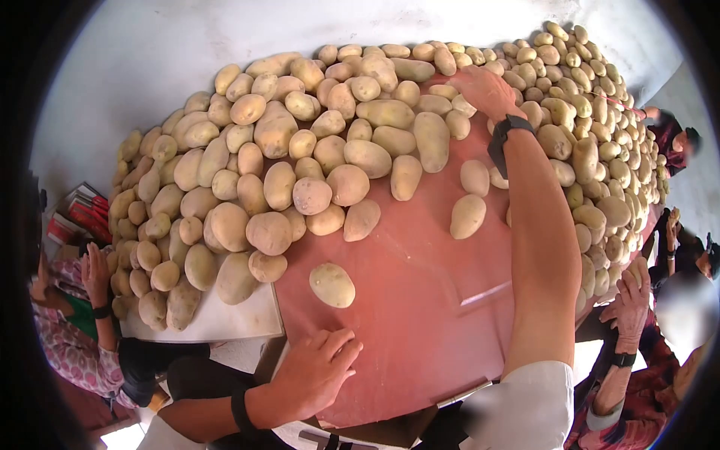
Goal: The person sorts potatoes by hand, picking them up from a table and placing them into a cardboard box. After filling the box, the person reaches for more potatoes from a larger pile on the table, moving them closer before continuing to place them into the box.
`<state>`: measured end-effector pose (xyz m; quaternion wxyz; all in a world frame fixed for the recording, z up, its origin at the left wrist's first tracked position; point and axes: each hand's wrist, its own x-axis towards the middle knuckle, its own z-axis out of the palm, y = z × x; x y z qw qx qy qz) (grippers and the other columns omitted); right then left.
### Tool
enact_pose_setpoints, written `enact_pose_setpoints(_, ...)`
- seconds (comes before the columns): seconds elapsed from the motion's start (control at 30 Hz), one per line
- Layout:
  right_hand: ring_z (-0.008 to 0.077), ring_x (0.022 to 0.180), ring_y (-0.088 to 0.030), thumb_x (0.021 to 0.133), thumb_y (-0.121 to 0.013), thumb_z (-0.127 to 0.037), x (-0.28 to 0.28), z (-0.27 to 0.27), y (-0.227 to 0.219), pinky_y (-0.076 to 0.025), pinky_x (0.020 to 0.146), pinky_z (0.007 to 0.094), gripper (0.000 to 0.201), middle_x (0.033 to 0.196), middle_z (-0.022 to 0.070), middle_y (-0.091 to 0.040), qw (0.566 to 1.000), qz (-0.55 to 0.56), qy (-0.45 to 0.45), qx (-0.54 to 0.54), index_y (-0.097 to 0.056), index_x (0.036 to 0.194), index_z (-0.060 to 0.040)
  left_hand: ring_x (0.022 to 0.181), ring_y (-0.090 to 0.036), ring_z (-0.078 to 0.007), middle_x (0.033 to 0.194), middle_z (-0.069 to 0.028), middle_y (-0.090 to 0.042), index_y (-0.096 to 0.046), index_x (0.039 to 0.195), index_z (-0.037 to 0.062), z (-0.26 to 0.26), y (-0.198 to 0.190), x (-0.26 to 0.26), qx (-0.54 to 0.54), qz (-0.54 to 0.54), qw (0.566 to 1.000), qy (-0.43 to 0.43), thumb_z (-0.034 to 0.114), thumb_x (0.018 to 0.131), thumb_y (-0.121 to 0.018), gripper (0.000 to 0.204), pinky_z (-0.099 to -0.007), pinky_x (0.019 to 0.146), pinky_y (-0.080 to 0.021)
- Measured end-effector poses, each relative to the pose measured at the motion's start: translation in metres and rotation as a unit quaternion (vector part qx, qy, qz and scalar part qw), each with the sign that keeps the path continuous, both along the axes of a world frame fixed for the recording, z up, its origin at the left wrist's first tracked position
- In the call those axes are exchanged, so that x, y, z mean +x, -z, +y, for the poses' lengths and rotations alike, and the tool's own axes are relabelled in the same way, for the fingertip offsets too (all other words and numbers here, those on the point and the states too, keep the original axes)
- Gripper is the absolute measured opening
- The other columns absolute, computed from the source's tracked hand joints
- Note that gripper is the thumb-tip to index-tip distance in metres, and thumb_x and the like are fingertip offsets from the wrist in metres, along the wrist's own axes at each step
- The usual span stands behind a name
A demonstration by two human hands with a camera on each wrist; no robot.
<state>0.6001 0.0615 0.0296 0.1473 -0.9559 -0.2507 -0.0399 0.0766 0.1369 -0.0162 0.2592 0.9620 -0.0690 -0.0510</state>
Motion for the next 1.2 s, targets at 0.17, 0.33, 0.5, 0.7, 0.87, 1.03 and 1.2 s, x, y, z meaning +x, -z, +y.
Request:
enact_pose_setpoints(0.17,0.0296,0.135,-0.057,0.086,-0.057,-0.074,0.030,0.029,0.019,-0.044,0.110,0.0447,0.072,0.143,0.0042,-0.065,0.992,0.045,-0.005,-0.118,-0.069,0.138,-0.0242,0.103,-0.062,-0.0252,0.132,-0.0135,-0.060,-0.062,0.129,0.0014,0.001,0.002,0.000,0.025,0.005,1.000,0.014,0.020,0.090,-0.073,0.044,-0.0390,0.087,-0.050)
enact_pose_setpoints(0.33,0.0298,0.141,-0.052,0.088,-0.051,-0.077,0.017,0.046,0.001,-0.038,0.118,0.0519,0.081,0.150,0.0084,-0.060,0.967,0.083,-0.089,-0.224,-0.065,0.143,-0.0197,0.101,-0.062,-0.0229,0.133,-0.0123,-0.060,-0.063,0.129,0.0022,0.002,-0.003,0.003,0.034,-0.012,0.999,0.015,0.020,0.090,-0.073,0.044,-0.0368,0.084,-0.048)
enact_pose_setpoints(0.5,0.0272,0.147,-0.045,0.092,-0.058,-0.071,-0.017,0.040,-0.011,-0.035,0.123,0.0417,0.081,0.161,0.0060,-0.049,0.965,0.141,-0.121,-0.185,-0.053,0.154,-0.0194,0.100,-0.060,-0.0247,0.132,-0.0126,-0.058,-0.060,0.130,0.0023,0.001,0.000,0.001,0.018,0.001,1.000,0.008,0.018,0.091,-0.072,0.044,-0.0376,0.083,-0.048)
enact_pose_setpoints(0.7,0.0353,0.140,-0.051,0.100,-0.051,-0.059,-0.027,0.021,0.021,-0.038,0.118,0.0454,0.062,0.152,0.0177,-0.056,0.979,0.076,-0.133,-0.137,-0.063,0.144,-0.0165,0.104,-0.060,-0.0288,0.127,-0.0134,-0.056,-0.057,0.129,0.0029,0.001,0.000,0.001,-0.007,0.009,1.000,0.002,0.017,0.091,-0.071,0.044,-0.0425,0.086,-0.051)
enact_pose_setpoints(0.87,0.0371,0.128,-0.054,0.108,-0.040,-0.027,-0.071,-0.015,0.040,-0.047,0.107,0.0516,0.037,0.137,0.0089,-0.064,0.969,0.008,-0.128,-0.210,-0.061,0.135,-0.0140,0.106,-0.059,-0.0336,0.124,-0.0153,-0.057,-0.058,0.123,0.0020,0.000,-0.004,0.004,-0.020,0.014,1.000,-0.003,0.013,0.087,-0.076,0.042,-0.0438,0.087,-0.055)
enact_pose_setpoints(1.03,0.0349,0.133,-0.052,0.106,-0.041,-0.042,-0.140,-0.040,0.034,-0.043,0.109,0.0572,0.038,0.136,0.0043,-0.065,0.952,0.004,-0.241,-0.188,-0.067,0.127,-0.0238,0.106,-0.059,-0.0332,0.121,-0.0144,-0.057,-0.058,0.120,0.0029,0.001,0.000,0.005,-0.029,-0.010,1.000,-0.001,0.012,0.084,-0.079,0.042,-0.0431,0.086,-0.055)
enact_pose_setpoints(1.2,0.0378,0.127,-0.056,0.105,-0.048,-0.045,-0.210,-0.050,-0.004,-0.043,0.110,0.0525,0.042,0.128,0.0085,-0.070,0.956,0.069,-0.262,-0.110,-0.066,0.131,-0.0179,0.106,-0.058,-0.0333,0.119,-0.0133,-0.055,-0.057,0.118,0.0037,0.002,0.000,0.008,-0.056,0.014,0.998,-0.017,0.010,0.083,-0.080,0.042,-0.0436,0.086,-0.055)
